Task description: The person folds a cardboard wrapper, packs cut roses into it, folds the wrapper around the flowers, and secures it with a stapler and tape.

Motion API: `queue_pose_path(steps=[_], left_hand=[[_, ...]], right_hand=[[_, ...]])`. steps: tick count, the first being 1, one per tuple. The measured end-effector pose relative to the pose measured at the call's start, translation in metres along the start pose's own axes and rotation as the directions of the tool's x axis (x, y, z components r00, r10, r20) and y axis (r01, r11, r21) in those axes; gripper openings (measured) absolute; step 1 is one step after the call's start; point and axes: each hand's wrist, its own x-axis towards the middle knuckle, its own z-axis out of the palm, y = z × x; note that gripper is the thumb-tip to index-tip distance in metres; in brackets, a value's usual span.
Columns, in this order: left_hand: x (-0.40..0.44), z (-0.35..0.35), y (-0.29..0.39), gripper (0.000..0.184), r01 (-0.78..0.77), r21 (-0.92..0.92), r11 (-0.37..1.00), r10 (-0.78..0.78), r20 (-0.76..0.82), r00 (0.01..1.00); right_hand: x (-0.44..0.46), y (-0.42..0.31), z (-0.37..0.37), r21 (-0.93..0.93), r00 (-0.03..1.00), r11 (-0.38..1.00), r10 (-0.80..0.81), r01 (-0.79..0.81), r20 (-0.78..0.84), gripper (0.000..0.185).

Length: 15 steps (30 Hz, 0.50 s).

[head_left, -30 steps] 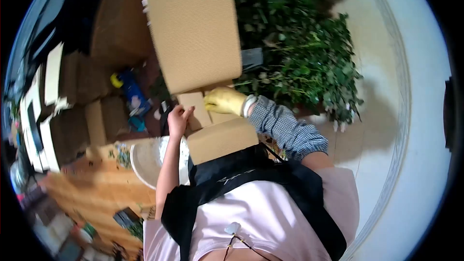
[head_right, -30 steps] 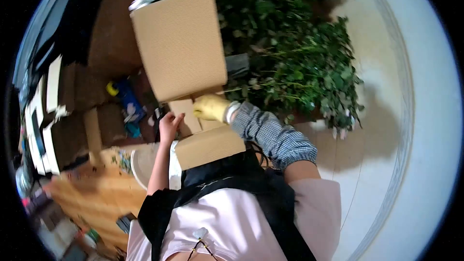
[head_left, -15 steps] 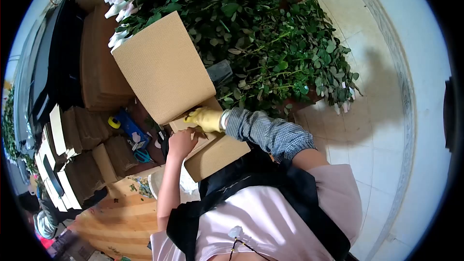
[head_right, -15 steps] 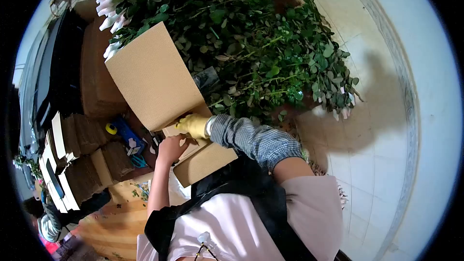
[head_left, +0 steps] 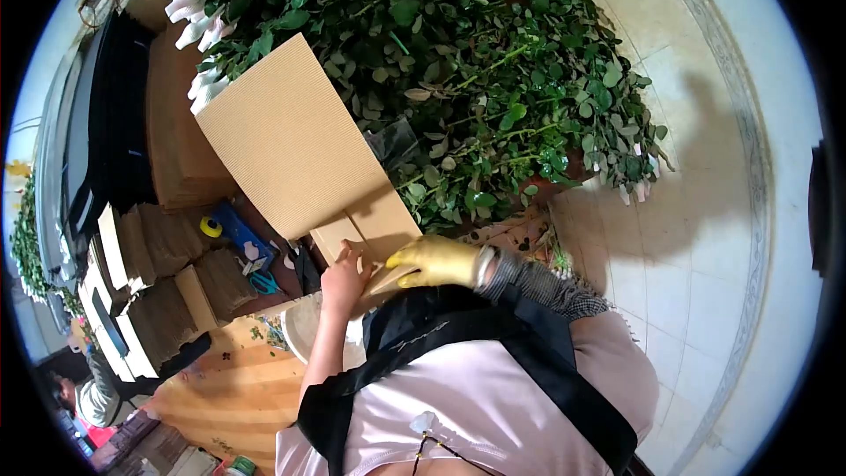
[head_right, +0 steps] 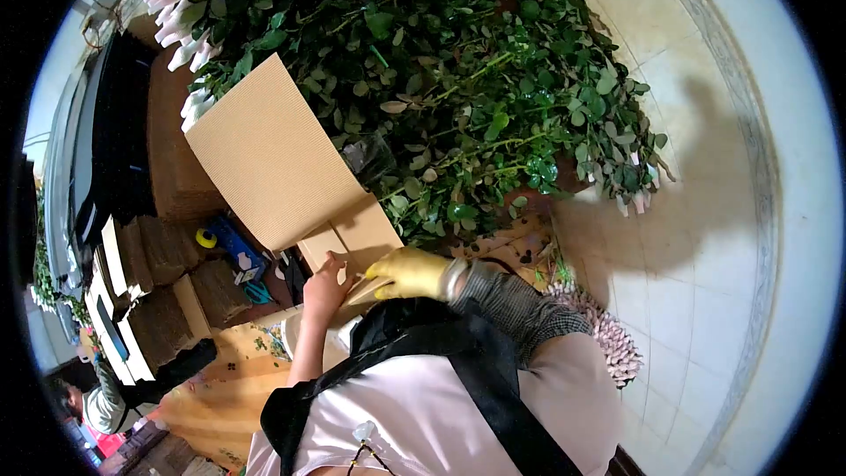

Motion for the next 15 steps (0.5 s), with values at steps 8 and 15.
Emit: queue_pose_path(steps=[8,15], left_hand=[[0.007,-0.012,0.006,0.031,0.002,-0.091,0.996,0.0,0.024,1.0],[0.004,-0.017,0.009,0.029,-0.085,-0.016,0.996,0.085,-0.013,0.996]], right_hand=[[0.077,0.118,-0.141,-0.763,0.786,0.453,-0.191,-0.461,-0.589,0.05],[0.108,0.161,-0.189,-0.653,0.713,0.584,-0.17,-0.483,-0.68,0.011]])
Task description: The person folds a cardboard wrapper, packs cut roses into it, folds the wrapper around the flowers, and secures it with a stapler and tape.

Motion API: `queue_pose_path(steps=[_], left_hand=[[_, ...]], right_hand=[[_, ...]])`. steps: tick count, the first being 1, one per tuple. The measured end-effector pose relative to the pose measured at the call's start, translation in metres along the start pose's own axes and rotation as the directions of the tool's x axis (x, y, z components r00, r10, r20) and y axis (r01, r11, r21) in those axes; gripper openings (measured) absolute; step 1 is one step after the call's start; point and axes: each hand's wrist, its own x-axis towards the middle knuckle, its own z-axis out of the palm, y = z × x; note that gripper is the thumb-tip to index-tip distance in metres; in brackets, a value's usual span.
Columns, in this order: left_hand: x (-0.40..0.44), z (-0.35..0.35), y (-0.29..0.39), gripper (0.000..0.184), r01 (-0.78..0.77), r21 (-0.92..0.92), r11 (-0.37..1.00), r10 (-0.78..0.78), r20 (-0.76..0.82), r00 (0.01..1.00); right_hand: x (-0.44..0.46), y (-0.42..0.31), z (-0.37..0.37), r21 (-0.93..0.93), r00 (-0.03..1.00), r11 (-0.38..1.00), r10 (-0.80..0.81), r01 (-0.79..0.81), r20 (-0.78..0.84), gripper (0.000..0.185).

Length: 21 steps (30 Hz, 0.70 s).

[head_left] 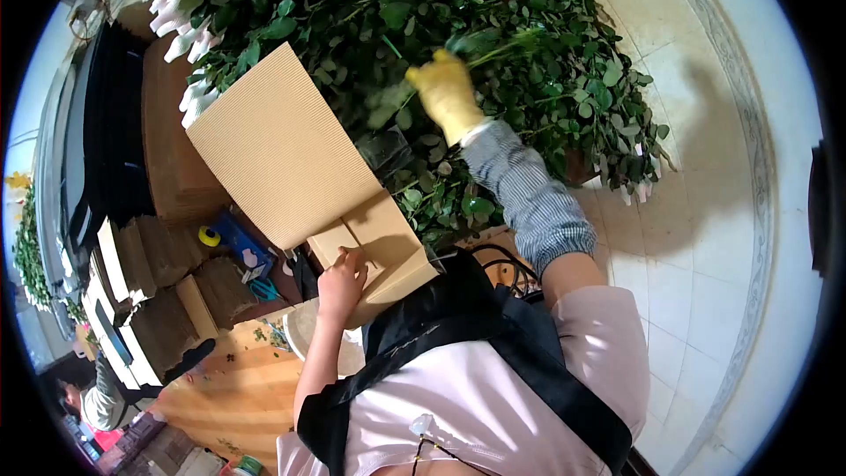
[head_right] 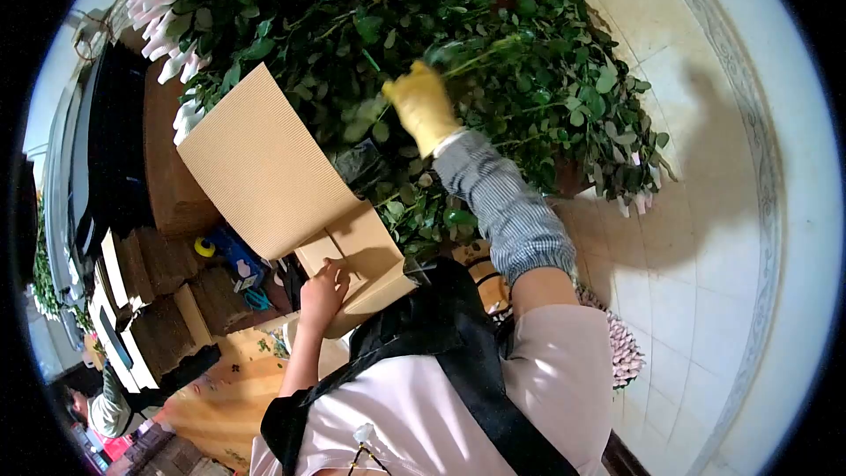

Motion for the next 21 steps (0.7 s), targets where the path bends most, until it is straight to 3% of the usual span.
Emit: queue_pose_path(steps=[1,3,4,6,8,9,11,13,14,15,16,17,18,19,20,21], left_hand=[[0.002,0.001,0.0,0.03,-0.002,-0.009,1.0,0.002,-0.016,1.0],[0.001,0.007,-0.005,0.032,0.015,-0.022,1.0,-0.015,-0.006,1.0],[0.001,0.007,-0.005,0.033,0.002,-0.02,1.0,-0.003,-0.015,1.0],[0.002,0.006,-0.006,0.045,-0.021,-0.057,0.998,0.02,-0.009,1.0],[0.004,0.0,-0.004,0.049,-0.013,-0.094,0.995,0.012,-0.015,1.0],[0.003,-0.001,-0.004,0.054,-0.011,-0.119,0.993,0.01,-0.013,1.0],[0.005,0.004,-0.012,0.06,-0.015,-0.209,0.978,0.018,0.012,1.0],[0.009,-0.001,-0.019,0.06,-0.009,-0.311,0.95,0.026,0.051,0.998],[0.016,0.004,-0.031,0.061,-0.003,-0.389,0.921,0.028,0.058,0.998],[0.02,0.009,-0.041,0.058,0.059,-0.421,0.905,-0.019,0.097,0.995],[0.025,0.013,-0.053,0.057,0.07,-0.507,0.859,-0.003,0.132,0.991],[0.028,0.019,-0.062,0.055,0.086,-0.586,0.806,0.019,0.17,0.985],[0.028,0.018,-0.062,0.053,0.14,-0.689,0.711,0.019,0.218,0.976],[0.029,0.025,-0.069,0.052,0.024,-0.622,0.783,0.075,0.134,0.988],[0.026,0.021,-0.069,0.052,0.0,-0.594,0.804,0.096,0.129,0.987],[0.026,0.017,-0.066,0.051,-0.027,-0.573,0.819,0.11,0.11,0.988]], right_hand=[[0.008,0.002,-0.056,0.044,0.983,0.996,0.08,-0.074,-0.166,0.013],[0.007,0.037,-0.092,-0.144,0.959,0.974,0.137,-0.177,-0.248,0.011],[0.002,0.047,-0.111,-0.146,0.944,0.959,0.201,-0.244,-0.262,0.013],[-0.011,0.064,-0.137,-0.069,0.949,0.985,0.132,-0.158,-0.288,0.028],[-0.023,0.063,-0.171,0.1,0.924,0.957,0.289,-0.273,-0.249,0.041],[-0.029,0.063,-0.179,0.343,0.887,0.893,0.386,-0.292,-0.251,0.043],[-0.035,0.056,-0.2,0.745,0.814,0.625,0.544,-0.233,-0.203,0.045],[-0.036,0.034,-0.221,0.937,0.86,0.293,0.51,-0.192,0.016,0.046],[-0.034,0.021,-0.225,0.941,0.905,0.261,0.416,-0.214,0.09,0.046],[-0.035,0.009,-0.215,0.75,0.967,0.64,0.255,-0.164,-0.006,0.047],[-0.035,-0.002,-0.205,0.436,0.991,0.899,0.085,-0.032,-0.102,0.048],[-0.029,-0.014,-0.195,0.075,0.995,0.994,-0.078,0.082,-0.056,0.05],[-0.025,-0.015,-0.178,0.048,0.997,0.998,-0.052,0.049,0.056,0.05],[-0.024,-0.018,-0.164,0.021,0.987,1.0,-0.023,0.02,0.162,0.051],[-0.018,-0.027,-0.173,0.021,0.991,1.0,-0.005,0.003,0.136,0.046],[-0.014,-0.039,-0.185,0.043,1.0,0.999,0.0,0.001,-0.027,0.038]])
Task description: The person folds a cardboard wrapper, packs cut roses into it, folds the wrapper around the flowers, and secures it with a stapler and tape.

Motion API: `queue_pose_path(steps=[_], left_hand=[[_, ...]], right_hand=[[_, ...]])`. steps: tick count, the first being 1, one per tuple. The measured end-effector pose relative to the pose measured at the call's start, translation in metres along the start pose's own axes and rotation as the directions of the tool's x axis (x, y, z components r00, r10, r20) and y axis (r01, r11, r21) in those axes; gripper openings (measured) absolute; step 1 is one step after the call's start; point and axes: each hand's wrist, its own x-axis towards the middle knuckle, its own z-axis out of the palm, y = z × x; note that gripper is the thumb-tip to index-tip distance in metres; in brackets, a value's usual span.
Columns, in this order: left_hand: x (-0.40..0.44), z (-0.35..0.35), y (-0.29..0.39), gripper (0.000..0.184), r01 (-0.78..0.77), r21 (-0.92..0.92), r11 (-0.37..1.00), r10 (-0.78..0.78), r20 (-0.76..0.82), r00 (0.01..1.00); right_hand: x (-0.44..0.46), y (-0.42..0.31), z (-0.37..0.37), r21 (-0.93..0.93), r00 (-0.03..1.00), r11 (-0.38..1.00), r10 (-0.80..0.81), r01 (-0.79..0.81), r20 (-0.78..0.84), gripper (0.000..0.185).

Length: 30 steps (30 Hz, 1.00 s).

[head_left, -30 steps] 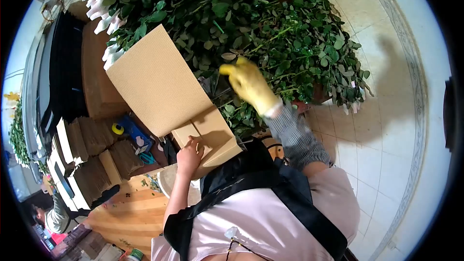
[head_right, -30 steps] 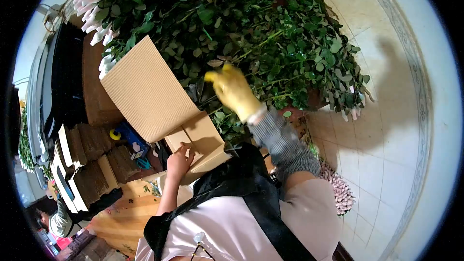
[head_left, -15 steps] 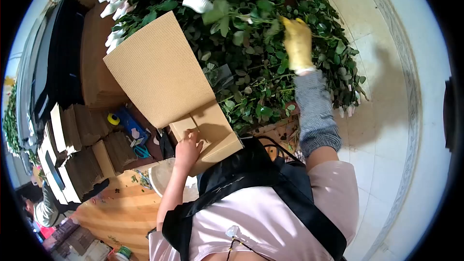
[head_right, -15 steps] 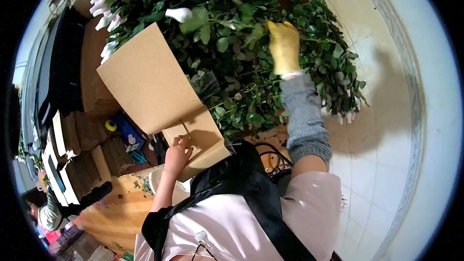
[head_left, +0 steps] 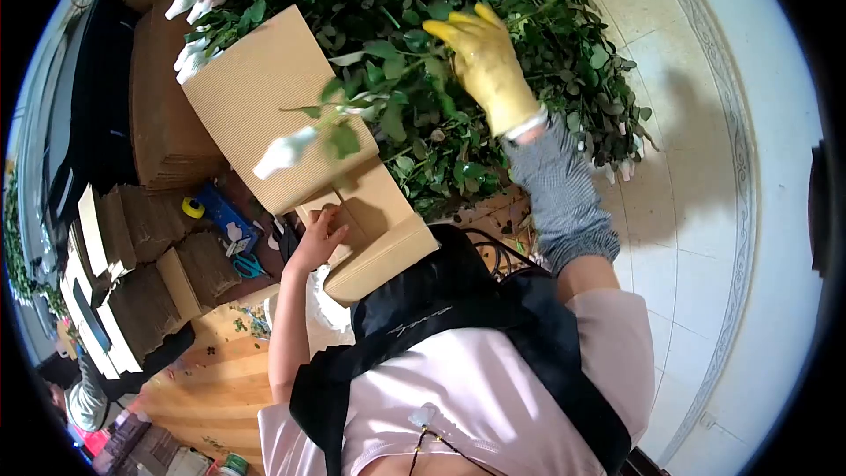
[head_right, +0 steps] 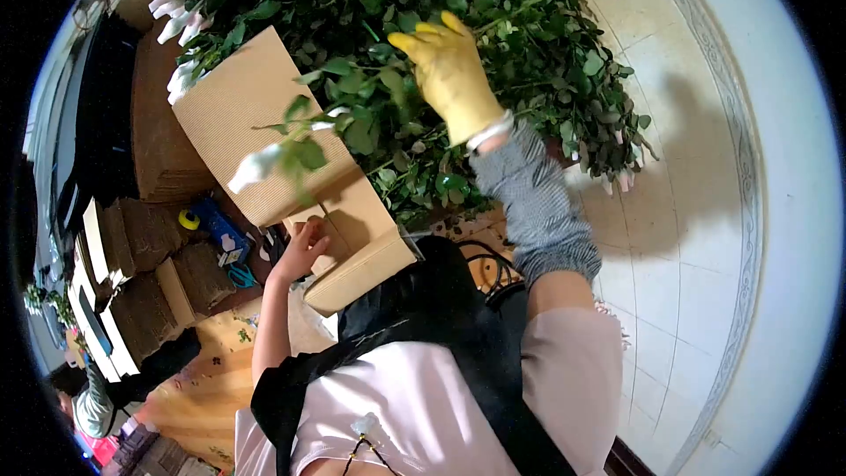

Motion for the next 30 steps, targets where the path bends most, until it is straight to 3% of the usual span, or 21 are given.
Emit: queue_pose_path(steps=[2,3,4,6,7,9,10,11,13,15,16,17,18,20,21,22,23,24,26,28,30], left_hand=[[-0.005,-0.01,0.025,0.05,0.054,-0.044,0.998,-0.052,0.045,0.998],[-0.008,-0.013,0.032,0.049,0.103,-0.079,0.992,-0.096,0.094,0.991],[-0.005,-0.016,0.029,0.049,0.096,-0.076,0.992,-0.088,0.099,0.991],[-0.003,-0.027,0.013,0.054,0.401,-0.541,0.739,-0.302,0.266,0.916],[-0.006,-0.025,-0.016,0.06,0.166,-0.604,0.779,-0.098,0.144,0.985],[0.009,-0.014,-0.085,0.062,0.066,-0.602,0.795,0.028,0.146,0.989],[0.001,-0.032,-0.019,0.06,0.264,-0.767,0.585,-0.044,0.295,0.954],[0.0,-0.028,-0.029,0.057,0.233,-0.709,0.665,0.0,0.312,0.95],[-0.01,-0.021,-0.005,0.045,0.0,-0.318,0.948,0.062,0.186,0.981],[-0.021,-0.004,0.006,0.048,-0.213,0.049,0.976,0.211,0.058,0.976],[-0.023,0.005,0.005,0.046,-0.236,0.146,0.961,0.237,0.013,0.972],[-0.026,0.011,0.005,0.047,-0.251,0.163,0.954,0.261,-0.047,0.964],[-0.026,0.015,0.007,0.049,-0.268,0.184,0.946,0.29,-0.108,0.951],[-0.026,0.014,0.02,0.051,-0.212,0.124,0.969,0.229,-0.146,0.962],[-0.026,0.014,0.025,0.053,-0.175,0.054,0.983,0.182,-0.17,0.968],[-0.026,0.015,0.026,0.053,-0.164,0.052,0.985,0.171,-0.18,0.969],[-0.027,0.015,0.027,0.053,-0.145,0.071,0.987,0.156,-0.182,0.971],[-0.026,0.014,0.027,0.052,-0.131,0.092,0.987,0.146,-0.181,0.973],[-0.029,0.011,0.032,0.046,-0.145,0.128,0.981,0.165,-0.162,0.973],[-0.023,0.012,0.027,0.043,-0.135,0.218,0.967,0.178,-0.195,0.965],[-0.026,0.015,0.026,0.037,-0.099,-0.034,0.995,0.086,-0.271,0.959]], right_hand=[[0.007,-0.016,-0.015,-0.037,0.947,0.987,-0.161,0.157,-0.28,0.031],[-0.002,-0.027,-0.02,0.049,0.982,0.989,-0.133,0.141,-0.135,0.024],[-0.026,-0.03,-0.006,0.091,0.983,0.984,-0.139,0.15,-0.116,0.022],[-0.074,-0.039,0.002,0.23,0.99,0.968,-0.118,0.097,0.077,0.018],[-0.101,-0.043,0.015,0.203,0.98,0.977,-0.106,0.07,0.17,0.018],[-0.158,-0.036,0.073,0.207,0.956,0.978,-0.086,0.027,0.279,0.02],[-0.19,-0.028,0.113,0.242,0.951,0.97,-0.081,0.006,0.3,0.021],[-0.218,-0.026,0.137,0.415,0.943,0.905,-0.057,-0.09,0.329,0.024],[-0.232,-0.027,0.143,0.587,0.863,0.746,-0.035,-0.314,0.505,0.033],[-0.211,-0.023,0.108,0.664,0.706,0.428,-0.081,-0.613,0.704,0.052],[-0.18,-0.018,0.083,0.316,0.652,0.947,-0.202,-0.061,0.731,0.058],[-0.157,-0.006,0.063,0.486,0.563,0.773,-0.205,-0.409,0.8,0.06],[-0.134,0.003,0.034,0.55,0.593,0.682,-0.209,-0.481,0.778,0.057],[-0.095,0.007,0.007,0.491,0.746,0.624,0.239,-0.608,0.621,0.042],[-0.09,0.029,0.025,0.323,0.893,0.847,0.326,-0.422,0.312,0.039],[-0.068,0.019,0.012,-0.122,0.916,0.932,0.358,-0.34,0.179,0.044],[-0.069,0.031,0.034,-0.254,0.979,0.949,0.2,-0.188,0.023,0.047],[-0.074,0.038,0.062,-0.29,0.964,0.935,0.245,-0.205,0.107,0.046],[-0.09,0.076,0.116,-0.116,0.94,0.986,0.149,-0.118,0.306,0.039],[-0.079,0.07,0.096,-0.085,0.985,0.985,0.159,-0.152,0.072,0.024],[-0.064,0.046,0.039,-0.097,0.986,0.988,0.107,-0.12,-0.128,0.018]])
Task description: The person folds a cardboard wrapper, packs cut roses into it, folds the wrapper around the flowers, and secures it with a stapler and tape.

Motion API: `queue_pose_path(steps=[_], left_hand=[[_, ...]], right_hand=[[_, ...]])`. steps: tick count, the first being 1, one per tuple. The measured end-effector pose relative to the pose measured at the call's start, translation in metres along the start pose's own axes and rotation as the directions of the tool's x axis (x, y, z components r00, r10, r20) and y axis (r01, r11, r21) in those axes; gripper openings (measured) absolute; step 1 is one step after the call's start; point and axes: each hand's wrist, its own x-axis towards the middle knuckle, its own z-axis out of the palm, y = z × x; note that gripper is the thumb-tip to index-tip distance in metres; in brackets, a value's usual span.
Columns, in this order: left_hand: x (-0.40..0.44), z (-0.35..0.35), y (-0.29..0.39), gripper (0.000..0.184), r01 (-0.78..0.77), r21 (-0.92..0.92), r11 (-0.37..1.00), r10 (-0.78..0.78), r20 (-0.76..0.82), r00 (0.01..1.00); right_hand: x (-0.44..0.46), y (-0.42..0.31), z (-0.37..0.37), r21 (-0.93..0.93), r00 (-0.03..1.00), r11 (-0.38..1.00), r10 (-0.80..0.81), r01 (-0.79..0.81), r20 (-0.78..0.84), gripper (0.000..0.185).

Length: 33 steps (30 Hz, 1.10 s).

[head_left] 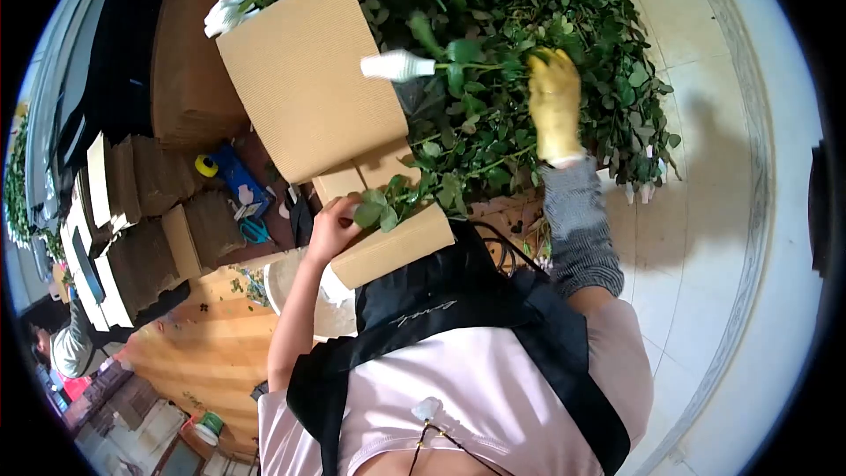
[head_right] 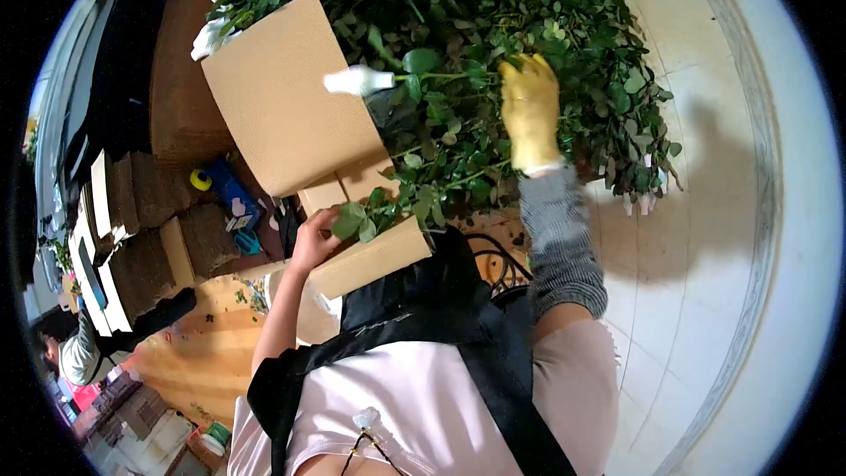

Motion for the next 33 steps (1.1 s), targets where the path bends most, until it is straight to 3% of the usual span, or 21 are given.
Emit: queue_pose_path(steps=[3,4,5,7,8,10,11,12,13,14,16,18,19,20,22,23,24,26,28,30,33], left_hand=[[0.007,0.003,-0.026,0.029,0.174,-0.112,0.978,-0.17,0.047,0.984],[0.014,-0.003,-0.038,0.026,0.288,-0.073,0.955,-0.277,0.127,0.952],[0.018,-0.003,-0.061,0.026,0.338,-0.226,0.914,-0.295,0.203,0.934],[0.03,-0.028,-0.012,0.031,0.219,-0.356,0.908,-0.122,0.276,0.953],[0.038,-0.027,-0.011,0.033,0.43,-0.46,0.777,-0.273,0.37,0.888],[0.038,-0.028,-0.026,0.032,0.435,-0.374,0.819,-0.27,0.417,0.868],[0.035,-0.021,-0.033,0.033,0.335,-0.309,0.89,-0.211,0.371,0.904],[0.03,-0.016,-0.036,0.036,0.228,-0.239,0.944,-0.143,0.325,0.935],[0.026,-0.012,-0.029,0.043,-0.042,-0.004,0.999,0.042,0.246,0.968],[0.018,-0.013,-0.006,0.044,-0.001,0.089,0.996,-0.022,0.259,0.966],[0.012,-0.011,-0.014,0.048,0.013,0.122,0.992,-0.05,0.308,0.95],[0.006,-0.02,-0.024,0.051,0.337,-0.392,0.856,-0.153,0.431,0.889],[0.006,-0.028,-0.019,0.053,0.48,-0.565,0.671,-0.141,0.538,0.831],[0.006,-0.024,-0.023,0.054,0.215,-0.358,0.909,-0.04,0.437,0.898],[0.007,-0.018,-0.027,0.054,0.209,-0.33,0.921,-0.054,0.423,0.904],[0.014,-0.018,-0.014,0.052,0.052,-0.081,0.995,-0.021,0.339,0.941],[0.018,-0.013,-0.006,0.053,-0.022,0.005,1.0,0.02,0.252,0.968],[0.021,-0.002,0.012,0.052,0.093,0.217,0.972,-0.132,0.171,0.976],[0.02,0.006,-0.012,0.052,-0.047,0.212,0.976,0.021,0.124,0.992],[0.017,0.001,-0.004,0.051,0.088,0.077,0.993,-0.101,0.191,0.976],[0.017,-0.018,-0.03,0.052,0.137,-0.247,0.959,-0.027,0.402,0.915]], right_hand=[[-0.002,-0.032,-0.063,0.029,0.946,0.946,-0.323,0.323,-0.004,0.015],[-0.001,-0.059,-0.085,0.021,0.935,0.946,-0.324,0.324,0.144,0.016],[-0.01,-0.076,-0.09,0.086,0.891,0.926,-0.377,0.367,0.253,0.013],[-0.052,-0.102,-0.069,0.092,0.742,0.927,-0.347,0.363,0.574,0.018],[-0.094,-0.097,-0.037,0.235,0.822,0.942,-0.326,0.24,0.466,0.017],[-0.147,-0.083,0.022,0.48,0.84,0.877,-0.268,0.01,0.472,0.02],[-0.173,-0.076,0.051,0.585,0.848,0.804,-0.238,-0.101,0.474,0.023],[-0.166,-0.078,0.051,0.443,0.653,0.896,-0.333,-0.005,0.68,0.007],[-0.153,-0.079,0.051,0.319,0.407,0.937,-0.349,0.141,0.844,0.014],[-0.137,-0.082,0.044,0.229,0.136,0.923,-0.281,0.309,0.95,0.032],[-0.109,-0.064,0.003,0.403,0.381,0.907,-0.333,-0.121,0.863,0.044],[-0.07,-0.042,-0.008,0.503,0.423,0.794,-0.347,-0.341,0.837,0.043],[-0.042,-0.045,-0.019,0.407,0.493,0.854,-0.215,-0.324,0.843,0.042],[-0.024,-0.048,-0.014,0.37,0.594,0.859,-0.098,-0.355,0.798,0.042],[-0.012,-0.033,0.046,0.183,0.841,0.982,-0.133,0.042,0.524,0.044],[-0.012,-0.032,0.079,0.023,0.874,0.992,-0.117,0.12,0.471,0.036],[-0.025,-0.028,0.124,-0.117,0.856,0.984,-0.055,0.134,0.514,0.029],[-0.065,-0.013,0.234,-0.349,0.822,0.933,0.136,0.081,0.553,0.027],[-0.014,-0.034,0.156,-0.121,0.821,0.99,0.123,-0.066,0.557,0.02],[-0.004,-0.035,0.117,-0.068,0.99,0.996,0.068,-0.06,0.121,0.015],[-0.009,-0.028,0.103,0.025,0.987,0.996,0.078,-0.082,0.14,0.017]])
